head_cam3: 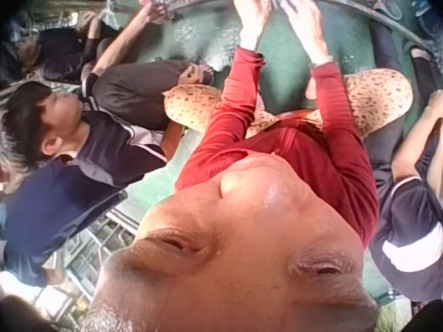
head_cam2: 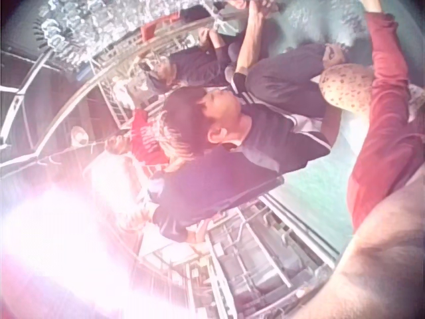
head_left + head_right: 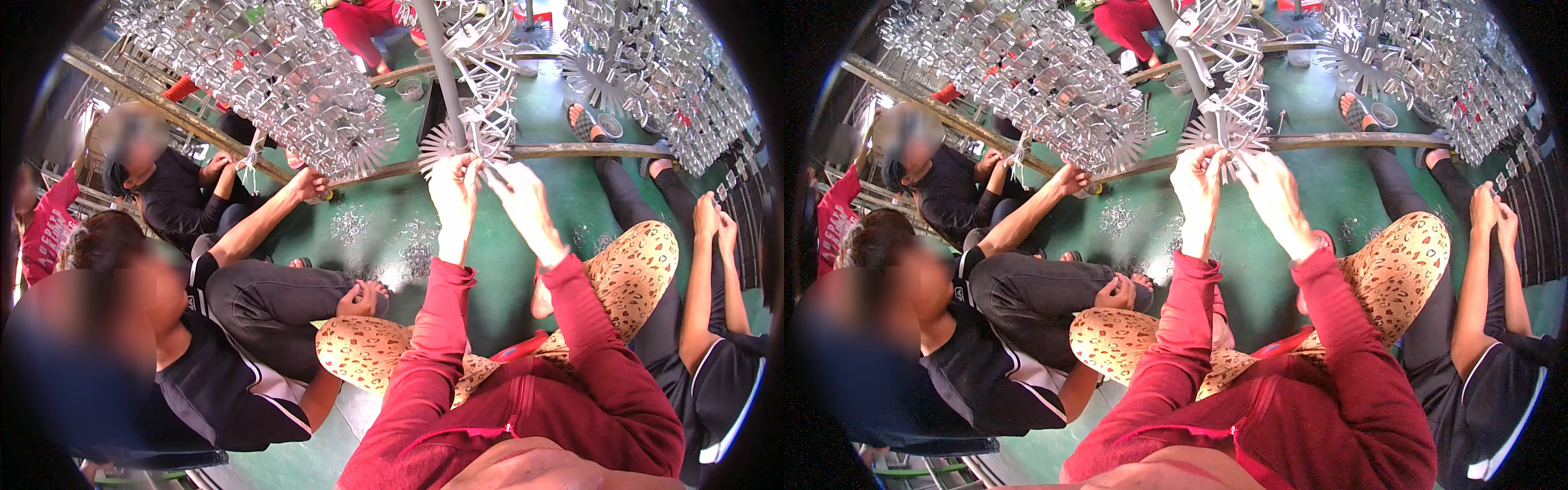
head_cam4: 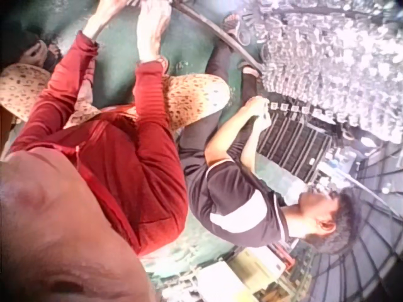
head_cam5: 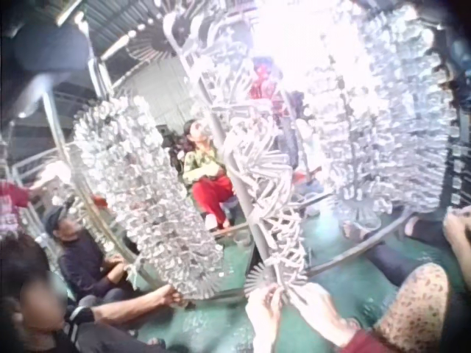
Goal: The person hangs small star-shaped metal disks onto hooks on vertical rotating stands by hand, working alongside several other people in a workshop.
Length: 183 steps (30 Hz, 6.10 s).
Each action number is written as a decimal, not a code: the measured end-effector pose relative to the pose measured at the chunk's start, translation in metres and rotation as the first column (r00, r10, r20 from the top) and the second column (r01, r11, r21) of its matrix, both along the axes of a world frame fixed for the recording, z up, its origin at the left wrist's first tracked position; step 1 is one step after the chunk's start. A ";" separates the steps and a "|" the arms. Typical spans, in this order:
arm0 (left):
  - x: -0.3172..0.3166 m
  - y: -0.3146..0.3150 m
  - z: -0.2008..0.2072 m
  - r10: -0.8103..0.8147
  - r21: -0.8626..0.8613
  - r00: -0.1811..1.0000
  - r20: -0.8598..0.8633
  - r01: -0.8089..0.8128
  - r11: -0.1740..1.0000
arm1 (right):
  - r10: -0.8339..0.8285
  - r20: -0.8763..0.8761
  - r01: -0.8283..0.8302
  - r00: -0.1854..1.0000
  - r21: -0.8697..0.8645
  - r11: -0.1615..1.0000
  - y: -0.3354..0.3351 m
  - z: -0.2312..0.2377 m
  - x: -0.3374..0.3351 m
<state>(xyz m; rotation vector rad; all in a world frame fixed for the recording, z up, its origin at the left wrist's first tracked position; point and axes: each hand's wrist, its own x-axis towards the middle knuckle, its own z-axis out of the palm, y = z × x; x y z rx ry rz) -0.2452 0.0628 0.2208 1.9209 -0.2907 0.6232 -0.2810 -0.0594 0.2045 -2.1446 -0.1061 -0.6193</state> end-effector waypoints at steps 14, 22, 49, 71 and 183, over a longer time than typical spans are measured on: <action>-0.009 -0.001 -0.011 0.016 -0.080 1.000 0.019 -0.014 0.997 | 0.096 0.061 -0.093 0.994 -0.050 0.994 0.007 0.044 0.009; -0.010 0.002 -0.012 0.085 -0.077 0.993 0.083 -0.079 0.994 | 0.082 0.203 -0.052 0.976 -0.149 0.987 0.014 0.041 0.007; -0.029 0.015 -0.028 -0.052 -0.223 0.970 -0.238 -0.002 0.975 | -0.039 -0.099 0.070 0.994 0.338 0.939 0.024 -0.020 -0.017; -0.096 0.055 -0.285 0.186 0.278 0.239 -0.953 0.449 0.849 | 0.250 -0.278 -0.035 0.928 0.601 0.798 -0.018 -0.086 -0.035; -0.037 0.005 -0.020 -0.294 -0.195 0.954 0.056 0.299 0.934 | 0.291 0.032 -0.271 0.956 0.467 0.841 -0.021 0.065 0.000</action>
